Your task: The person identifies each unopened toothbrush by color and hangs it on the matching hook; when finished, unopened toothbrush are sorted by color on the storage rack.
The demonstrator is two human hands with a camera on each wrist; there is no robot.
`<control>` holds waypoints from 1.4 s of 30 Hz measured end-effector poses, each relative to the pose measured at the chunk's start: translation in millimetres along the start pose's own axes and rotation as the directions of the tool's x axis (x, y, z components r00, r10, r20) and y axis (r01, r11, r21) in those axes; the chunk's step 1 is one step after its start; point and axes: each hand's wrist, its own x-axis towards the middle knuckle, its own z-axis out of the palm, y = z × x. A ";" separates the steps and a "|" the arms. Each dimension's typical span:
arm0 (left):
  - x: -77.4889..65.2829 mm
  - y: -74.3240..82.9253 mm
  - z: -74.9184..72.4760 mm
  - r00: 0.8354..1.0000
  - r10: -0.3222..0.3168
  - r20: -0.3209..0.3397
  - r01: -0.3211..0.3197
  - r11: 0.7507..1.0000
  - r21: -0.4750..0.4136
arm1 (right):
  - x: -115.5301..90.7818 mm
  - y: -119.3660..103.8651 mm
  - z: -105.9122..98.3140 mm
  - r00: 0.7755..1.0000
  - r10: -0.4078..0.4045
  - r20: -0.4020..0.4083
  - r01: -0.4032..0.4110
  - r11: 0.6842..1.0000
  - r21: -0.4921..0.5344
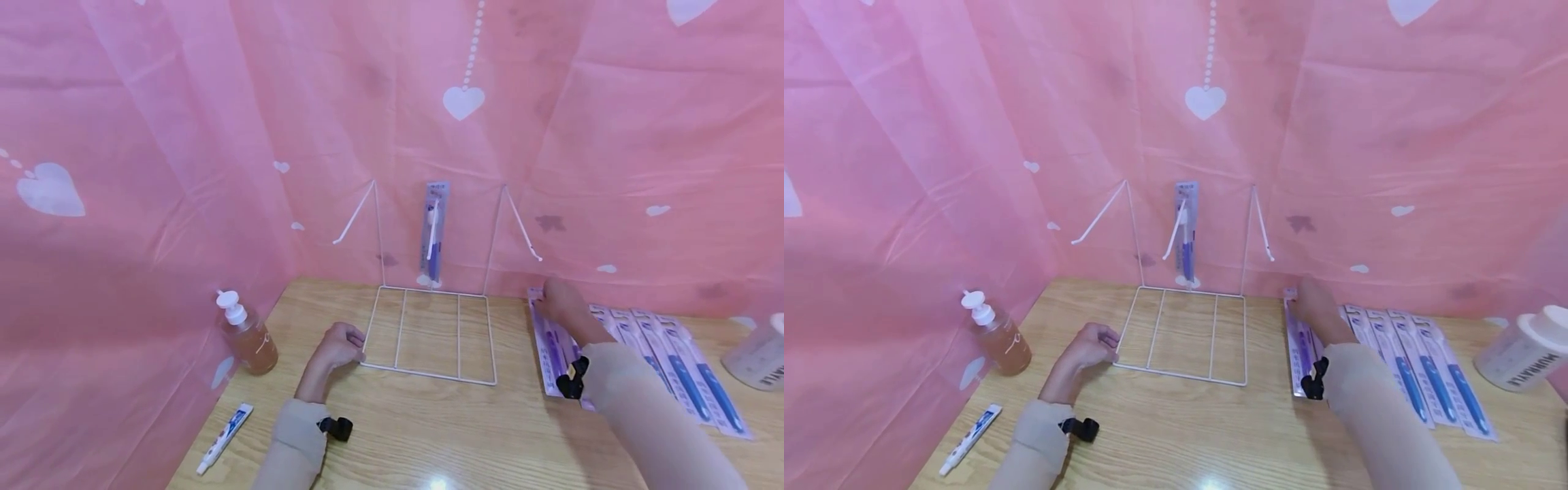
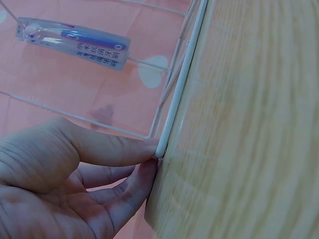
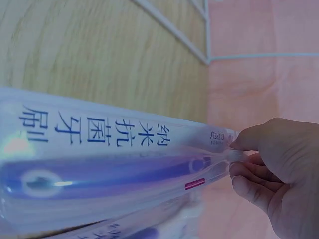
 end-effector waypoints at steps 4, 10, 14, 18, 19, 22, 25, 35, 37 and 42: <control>2.1 -3.1 -1.5 1.000 0.004 0.000 -0.004 1.000 -0.007 | 0.1 -14.6 -8.7 0.998 -0.052 -0.046 0.052 0.998 -0.019; 1.8 -3.9 -2.0 1.000 -0.001 0.001 0.001 1.000 -0.006 | -8.3 -42.8 -17.7 0.987 -0.123 -0.102 0.121 0.992 -0.022; 1.2 -3.5 -3.1 1.000 -0.004 -0.002 0.004 1.000 -0.002 | -14.1 -63.8 -23.1 0.962 -0.183 -0.203 0.188 0.982 0.007; 0.7 -2.8 -4.0 1.000 0.003 -0.002 -0.003 1.000 0.007 | -21.3 -88.3 -31.3 0.933 -0.224 -0.284 0.244 0.969 0.038; 0.7 -2.8 -4.2 1.000 0.002 -0.005 -0.002 1.000 0.009 | -23.5 -95.4 -33.5 0.926 -0.233 -0.298 0.255 0.966 0.038; 0.5 -2.5 -4.1 1.000 0.004 -0.009 -0.004 1.000 0.019 | -30.5 -116.5 -38.3 0.885 -0.294 -0.362 0.323 0.946 0.020; 1.1 -2.3 -3.7 1.000 0.002 -0.011 -0.001 1.000 0.021 | -36.9 -134.7 -40.2 0.799 -0.387 -0.460 0.430 0.903 -0.013; 3.1 -3.1 -4.0 1.000 0.004 -0.010 -0.004 1.000 0.018 | -68.9 -179.0 -55.9 0.683 -0.488 -0.544 0.573 0.819 -0.015; 3.0 -3.5 -4.5 1.000 0.007 -0.010 -0.006 1.000 0.018 | -73.7 -188.1 -60.4 0.634 -0.526 -0.566 0.620 0.784 -0.033; 3.1 -4.2 -4.3 1.000 0.002 -0.009 -0.002 1.000 0.007 | -82.6 -207.7 -67.8 0.520 -0.607 -0.601 0.702 0.705 -0.104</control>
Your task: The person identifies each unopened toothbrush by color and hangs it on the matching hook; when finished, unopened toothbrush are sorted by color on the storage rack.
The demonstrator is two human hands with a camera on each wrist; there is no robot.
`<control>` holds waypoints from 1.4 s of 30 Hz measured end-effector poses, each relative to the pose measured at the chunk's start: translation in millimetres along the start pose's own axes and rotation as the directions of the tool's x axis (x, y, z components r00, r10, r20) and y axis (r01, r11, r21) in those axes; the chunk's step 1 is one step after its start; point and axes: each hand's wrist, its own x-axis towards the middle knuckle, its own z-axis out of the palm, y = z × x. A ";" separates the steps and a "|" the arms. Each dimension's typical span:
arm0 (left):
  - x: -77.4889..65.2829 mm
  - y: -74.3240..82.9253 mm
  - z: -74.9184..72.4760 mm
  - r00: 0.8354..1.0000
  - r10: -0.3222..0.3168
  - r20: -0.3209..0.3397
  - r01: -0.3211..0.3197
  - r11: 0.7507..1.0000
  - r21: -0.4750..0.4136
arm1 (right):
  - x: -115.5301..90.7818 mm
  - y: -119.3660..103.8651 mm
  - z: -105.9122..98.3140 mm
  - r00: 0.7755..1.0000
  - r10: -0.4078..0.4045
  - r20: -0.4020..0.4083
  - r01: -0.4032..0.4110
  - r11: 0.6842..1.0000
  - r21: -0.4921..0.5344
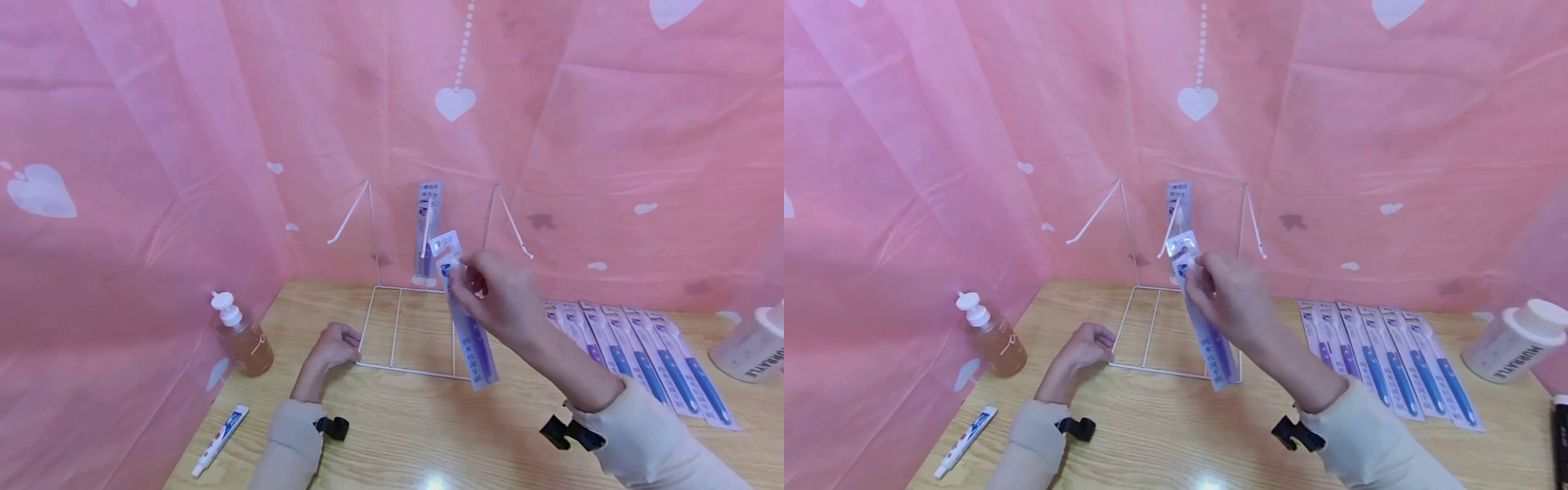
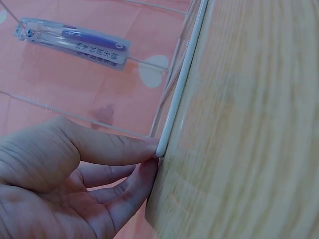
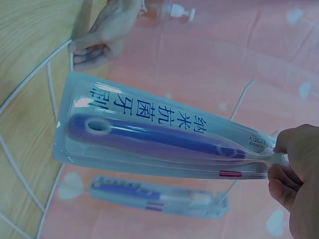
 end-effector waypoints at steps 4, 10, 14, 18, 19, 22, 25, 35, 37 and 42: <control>0.0 -0.8 -0.3 1.000 0.009 0.000 -0.009 1.000 -0.001 | 4.7 -10.9 0.7 1.000 -0.015 -0.008 0.016 1.000 0.024; -0.6 -0.7 -1.1 1.000 0.027 -0.006 -0.027 1.000 0.000 | 8.7 -16.1 9.3 0.999 -0.048 -0.026 0.049 0.998 0.046; -0.9 0.1 -0.6 1.000 0.019 -0.004 -0.019 1.000 -0.007 | 9.4 -14.4 15.6 0.998 -0.056 -0.013 0.057 0.998 0.036; -1.2 0.6 1.1 1.000 0.019 0.002 -0.019 1.000 -0.020 | 8.8 -10.2 20.8 1.000 -0.021 0.020 0.020 0.999 0.035; -1.5 0.9 1.4 1.000 0.019 0.004 -0.019 1.000 -0.022 | 8.7 -8.6 22.3 1.000 -0.013 0.024 0.012 0.999 0.032; -2.1 2.3 2.2 1.000 0.023 0.006 -0.023 0.999 -0.023 | 9.2 -2.7 27.1 1.000 0.007 0.028 -0.008 0.999 0.032; -2.5 4.0 2.2 1.000 0.014 0.003 -0.013 1.000 -0.024 | 11.4 3.9 31.4 0.999 0.041 0.022 -0.043 0.998 0.049; -2.8 5.1 2.5 1.000 0.001 0.010 -0.001 1.000 -0.016 | 26.0 20.0 39.3 0.974 0.215 0.071 -0.219 0.975 0.043; -3.0 4.5 2.6 1.000 0.005 0.017 -0.005 1.000 -0.013 | 28.6 23.4 41.8 0.964 0.253 0.084 -0.257 0.966 0.039; -2.8 3.9 1.9 1.000 0.017 0.023 -0.017 1.000 -0.011 | 36.2 33.2 50.0 0.937 0.337 0.094 -0.341 0.939 0.040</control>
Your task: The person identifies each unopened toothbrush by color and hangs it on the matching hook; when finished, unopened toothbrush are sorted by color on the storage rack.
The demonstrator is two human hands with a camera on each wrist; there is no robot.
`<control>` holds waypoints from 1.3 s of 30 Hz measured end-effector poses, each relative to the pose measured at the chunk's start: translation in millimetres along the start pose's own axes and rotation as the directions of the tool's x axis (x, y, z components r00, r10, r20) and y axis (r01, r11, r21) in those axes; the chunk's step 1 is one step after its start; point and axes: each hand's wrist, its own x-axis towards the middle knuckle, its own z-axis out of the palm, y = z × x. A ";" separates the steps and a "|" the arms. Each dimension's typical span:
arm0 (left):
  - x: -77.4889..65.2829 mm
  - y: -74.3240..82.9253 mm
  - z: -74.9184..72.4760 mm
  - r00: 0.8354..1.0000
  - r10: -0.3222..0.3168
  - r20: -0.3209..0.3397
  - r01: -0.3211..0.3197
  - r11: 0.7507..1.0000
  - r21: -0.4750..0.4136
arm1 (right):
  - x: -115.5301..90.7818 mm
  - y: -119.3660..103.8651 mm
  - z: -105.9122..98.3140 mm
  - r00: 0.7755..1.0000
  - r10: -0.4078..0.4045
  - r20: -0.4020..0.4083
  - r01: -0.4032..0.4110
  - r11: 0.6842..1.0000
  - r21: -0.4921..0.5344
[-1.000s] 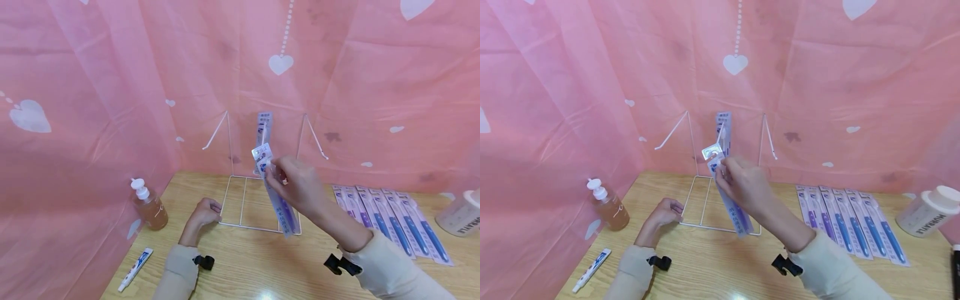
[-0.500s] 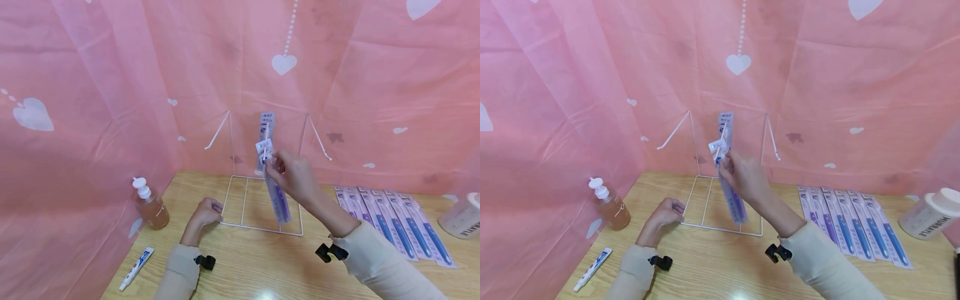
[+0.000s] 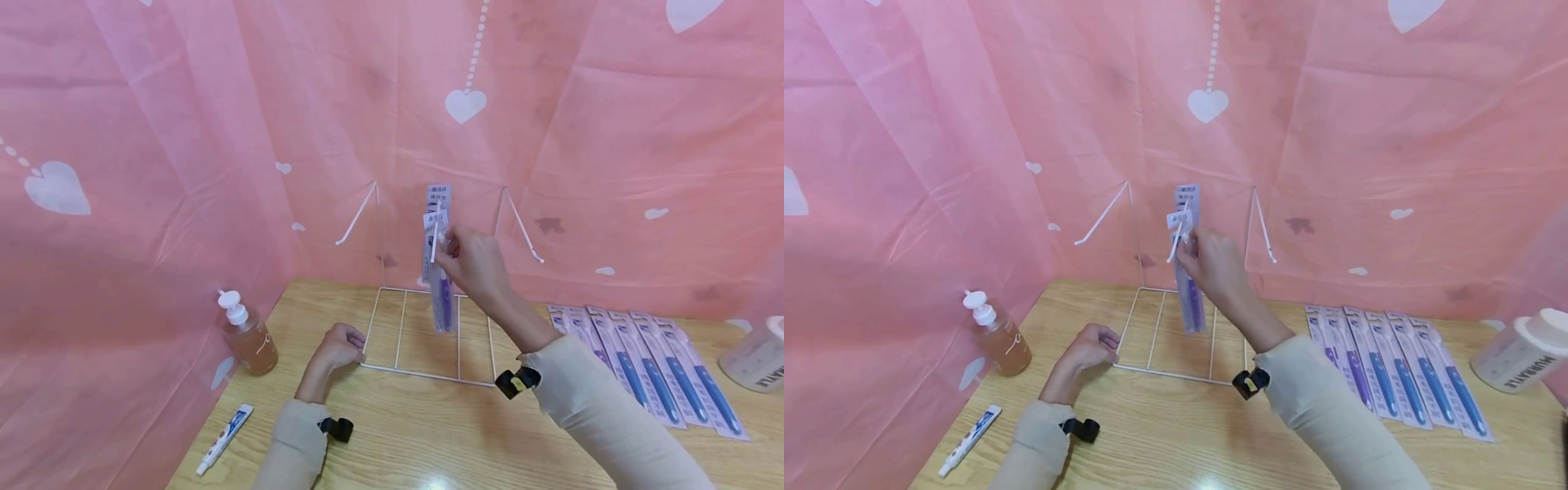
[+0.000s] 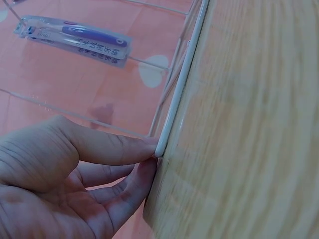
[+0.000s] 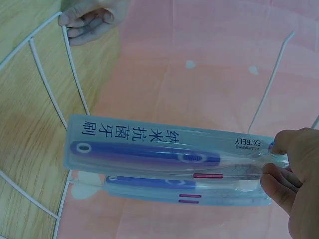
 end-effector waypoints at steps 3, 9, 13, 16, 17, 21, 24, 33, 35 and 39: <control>0.1 -0.1 -0.5 1.000 0.000 -0.002 0.000 1.000 0.000 | 8.6 3.7 4.9 0.998 0.057 0.001 -0.058 0.998 0.010; 0.1 -0.3 -0.3 1.000 -0.014 -0.007 0.014 1.000 0.004 | 23.7 11.1 14.7 0.985 0.170 -0.002 -0.170 0.985 -0.007; 0.4 -0.8 -0.1 1.000 -0.008 -0.009 0.008 1.000 0.015 | 31.2 15.0 18.9 0.976 0.219 -0.010 -0.219 0.976 -0.020; 0.2 -0.1 0.0 1.000 -0.007 -0.008 0.007 1.000 0.019 | 35.6 17.9 21.1 0.969 0.245 -0.010 -0.246 0.969 -0.018; 0.1 0.3 -0.1 1.000 -0.006 -0.007 0.006 1.000 0.019 | 36.8 18.6 21.7 0.967 0.254 -0.011 -0.254 0.967 -0.015; -0.6 1.7 -0.1 1.000 -0.016 -0.007 0.016 1.000 0.009 | 41.8 21.5 25.1 0.960 0.278 -0.028 -0.278 0.960 -0.026; -1.0 2.2 0.0 1.000 -0.022 -0.009 0.022 1.000 0.006 | 44.8 22.5 27.7 0.955 0.294 -0.039 -0.295 0.955 -0.034; 0.1 4.1 1.6 1.000 -0.025 -0.008 0.025 1.000 0.009 | 41.2 27.0 28.5 0.948 0.316 -0.049 -0.317 0.948 -0.032; 0.5 4.1 1.6 1.000 -0.023 -0.009 0.024 1.000 0.008 | 37.5 29.4 27.0 0.948 0.315 -0.037 -0.317 0.947 -0.057; 0.9 3.2 0.8 1.000 -0.027 -0.009 0.027 1.000 0.008 | 25.8 39.0 21.7 0.955 0.295 0.000 -0.293 0.949 -0.113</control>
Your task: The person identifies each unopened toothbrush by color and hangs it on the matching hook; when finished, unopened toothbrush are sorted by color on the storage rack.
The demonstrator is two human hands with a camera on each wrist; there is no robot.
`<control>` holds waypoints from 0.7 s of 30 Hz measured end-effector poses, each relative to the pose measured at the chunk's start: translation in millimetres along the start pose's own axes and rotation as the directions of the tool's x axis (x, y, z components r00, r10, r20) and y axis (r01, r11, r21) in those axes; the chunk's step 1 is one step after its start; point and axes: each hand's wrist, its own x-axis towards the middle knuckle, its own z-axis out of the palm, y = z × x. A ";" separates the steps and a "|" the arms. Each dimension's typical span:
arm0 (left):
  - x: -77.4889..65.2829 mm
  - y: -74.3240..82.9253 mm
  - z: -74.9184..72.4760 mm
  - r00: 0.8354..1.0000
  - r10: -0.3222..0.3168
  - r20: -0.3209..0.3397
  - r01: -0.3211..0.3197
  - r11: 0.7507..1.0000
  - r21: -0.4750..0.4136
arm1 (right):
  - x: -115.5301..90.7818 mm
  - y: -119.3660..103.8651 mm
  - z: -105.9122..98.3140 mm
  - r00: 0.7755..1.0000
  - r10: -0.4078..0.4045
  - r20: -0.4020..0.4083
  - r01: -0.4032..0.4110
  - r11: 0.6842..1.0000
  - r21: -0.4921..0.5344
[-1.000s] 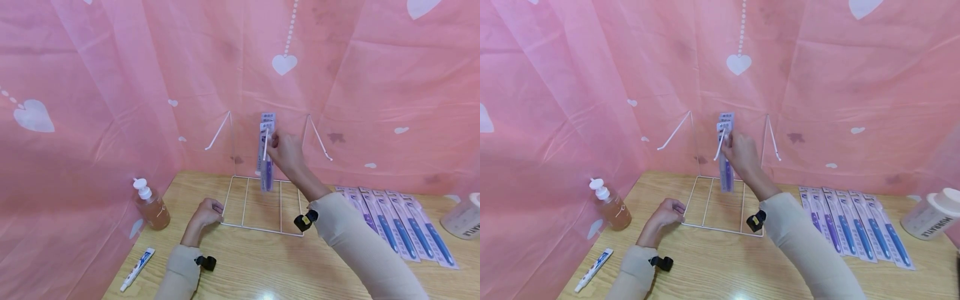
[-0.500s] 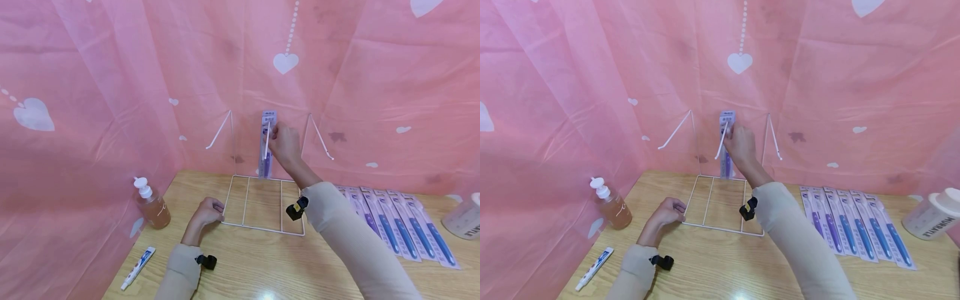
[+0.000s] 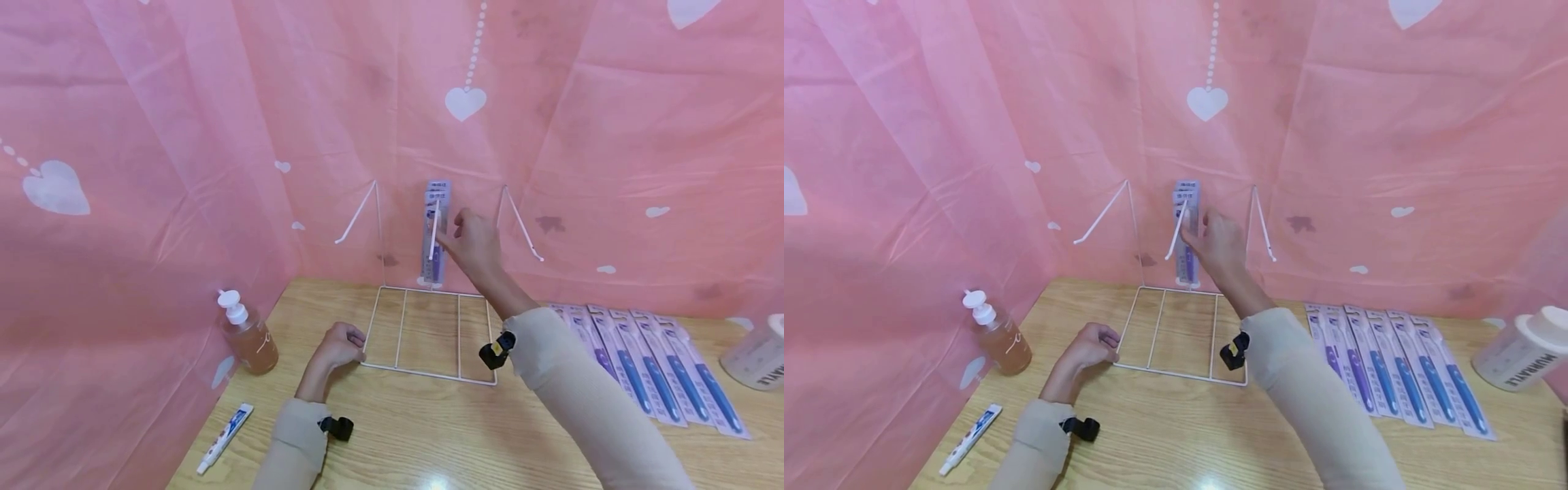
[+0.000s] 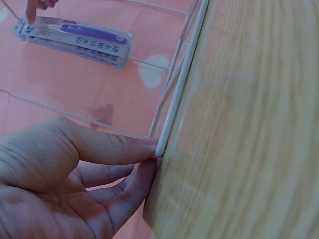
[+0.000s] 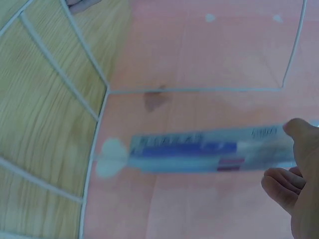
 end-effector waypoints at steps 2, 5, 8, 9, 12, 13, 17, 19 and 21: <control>-0.2 -0.3 -0.7 1.000 0.001 0.001 -0.001 1.000 0.000 | -4.2 11.3 -2.2 1.000 -0.030 -0.003 0.030 1.000 -0.001; -0.7 -1.0 -1.8 1.000 0.004 0.001 -0.004 1.000 -0.005 | -9.6 34.3 -6.5 0.998 -0.056 0.004 0.056 0.998 0.007; -1.1 -3.1 -2.8 1.000 0.001 -0.001 -0.001 1.000 -0.013 | -16.0 61.6 -13.8 0.997 -0.010 0.079 0.008 1.000 0.022; -1.1 -3.9 -3.2 1.000 0.001 0.000 -0.001 1.000 -0.014 | -19.1 71.9 -17.2 0.994 0.017 0.104 -0.017 1.000 0.000; -1.0 -6.4 -3.8 1.000 0.005 0.000 -0.005 1.000 -0.008 | -28.7 106.3 -28.4 0.985 0.065 0.158 -0.050 0.994 -0.092; -1.1 -7.2 -4.0 1.000 0.005 -0.001 -0.005 1.000 -0.006 | -32.1 118.0 -31.7 0.983 0.076 0.167 -0.054 0.990 -0.131; -1.6 -9.9 -4.9 1.000 0.009 -0.006 -0.009 1.000 -0.005 | -45.8 163.2 -44.8 0.964 0.125 0.234 -0.062 0.964 -0.259; -1.8 -10.7 -5.3 1.000 0.009 -0.007 -0.009 1.000 -0.012 | -54.8 182.7 -48.2 0.943 0.173 0.283 -0.091 0.956 -0.278; -2.3 -10.9 -5.9 1.000 0.010 -0.006 -0.011 1.000 -0.016 | -65.0 200.2 -49.5 0.922 0.210 0.324 -0.117 0.951 -0.285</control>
